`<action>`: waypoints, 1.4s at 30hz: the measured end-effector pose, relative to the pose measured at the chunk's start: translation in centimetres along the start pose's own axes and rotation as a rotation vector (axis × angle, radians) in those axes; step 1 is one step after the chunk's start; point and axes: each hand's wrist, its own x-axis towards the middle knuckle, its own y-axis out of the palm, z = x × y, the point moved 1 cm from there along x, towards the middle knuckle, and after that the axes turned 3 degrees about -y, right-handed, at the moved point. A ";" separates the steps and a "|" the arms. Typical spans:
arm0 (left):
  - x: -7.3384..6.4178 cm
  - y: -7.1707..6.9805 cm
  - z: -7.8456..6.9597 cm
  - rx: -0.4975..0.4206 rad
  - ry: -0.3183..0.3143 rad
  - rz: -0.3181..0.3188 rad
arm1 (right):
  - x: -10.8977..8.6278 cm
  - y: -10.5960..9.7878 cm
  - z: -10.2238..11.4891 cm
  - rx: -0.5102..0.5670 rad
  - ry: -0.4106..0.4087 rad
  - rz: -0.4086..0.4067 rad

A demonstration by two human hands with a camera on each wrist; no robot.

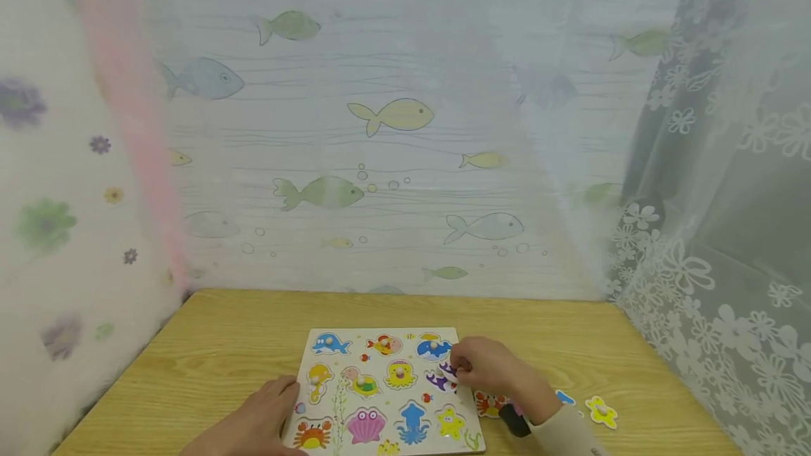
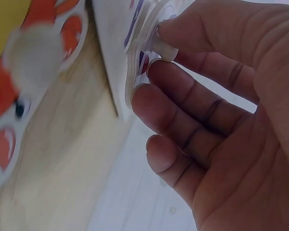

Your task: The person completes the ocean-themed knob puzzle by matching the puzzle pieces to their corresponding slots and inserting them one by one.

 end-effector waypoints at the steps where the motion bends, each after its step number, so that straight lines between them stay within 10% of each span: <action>1: 0.0 0.0 0.0 -0.003 -0.001 0.000 | 0.1 0.1 0.2 0.002 -0.003 0.007; 42: 0.1 0.2 0.1 -0.017 -0.006 -0.019 | 1.3 1.9 1.5 0.022 0.035 0.115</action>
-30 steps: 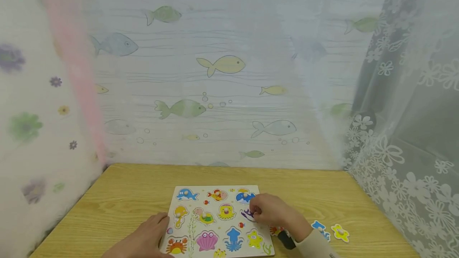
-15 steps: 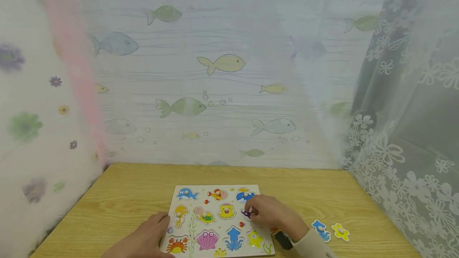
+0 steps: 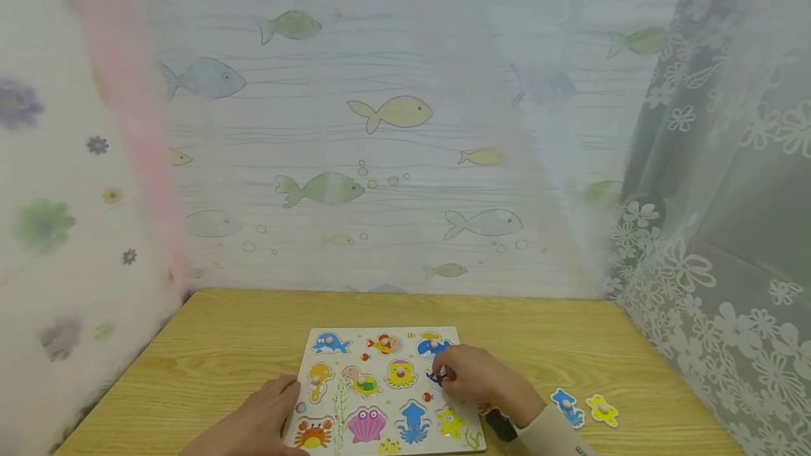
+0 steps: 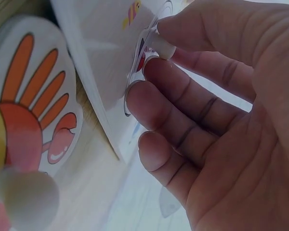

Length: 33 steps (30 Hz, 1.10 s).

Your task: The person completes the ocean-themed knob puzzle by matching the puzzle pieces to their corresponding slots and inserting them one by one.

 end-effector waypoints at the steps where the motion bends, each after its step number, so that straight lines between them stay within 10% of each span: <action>1: 0.0 0.0 0.0 0.005 0.004 -0.005 | 0.0 0.0 0.0 0.000 0.003 0.000; 33: 1.4 -0.2 -0.1 0.088 -0.038 -0.028 | 1.1 -0.9 -1.3 -0.028 0.023 -0.049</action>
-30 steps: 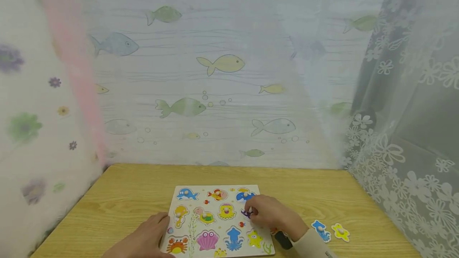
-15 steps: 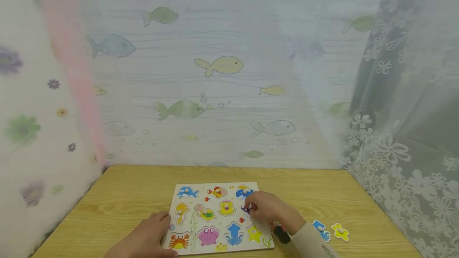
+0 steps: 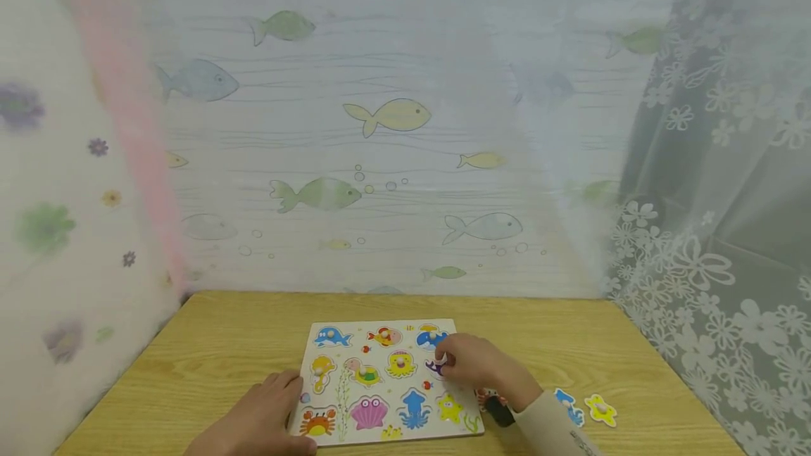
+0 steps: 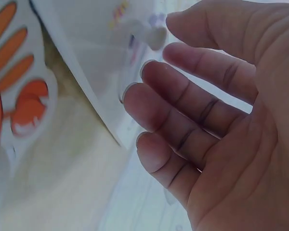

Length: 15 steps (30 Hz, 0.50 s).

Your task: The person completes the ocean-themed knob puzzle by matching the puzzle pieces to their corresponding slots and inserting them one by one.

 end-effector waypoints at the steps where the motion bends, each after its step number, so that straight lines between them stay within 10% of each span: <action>1: 0.0 0.0 0.0 -0.001 -0.001 0.001 | -0.2 -0.2 0.0 0.001 0.009 -0.009; 15: -0.1 0.0 0.1 -0.016 -0.008 0.002 | -4.0 -2.1 -1.5 -0.053 0.008 -0.090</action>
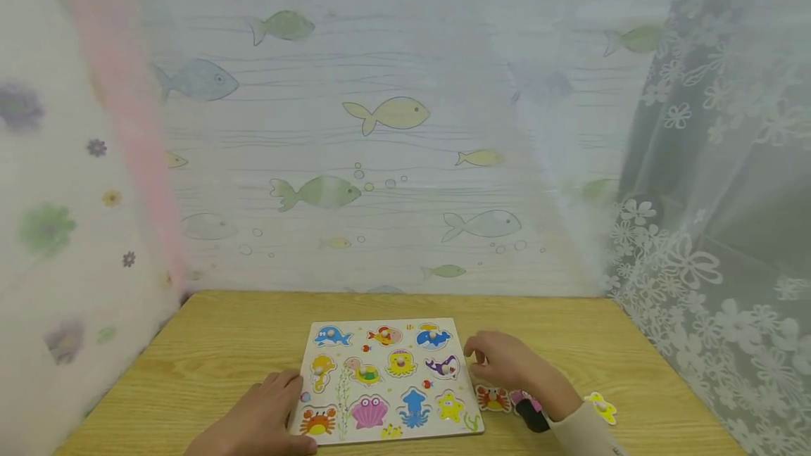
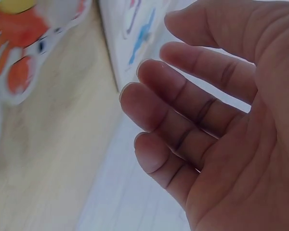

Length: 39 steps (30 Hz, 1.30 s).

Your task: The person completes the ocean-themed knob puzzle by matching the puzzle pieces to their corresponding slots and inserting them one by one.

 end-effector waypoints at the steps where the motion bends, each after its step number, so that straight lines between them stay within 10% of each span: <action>1: 0.0 0.0 0.0 -0.001 0.000 -0.001 | -0.2 0.0 -0.1 0.006 0.006 0.001; 39: 0.0 -0.4 -0.2 -0.005 -0.019 0.023 | -3.6 1.0 -0.4 0.083 -0.056 0.077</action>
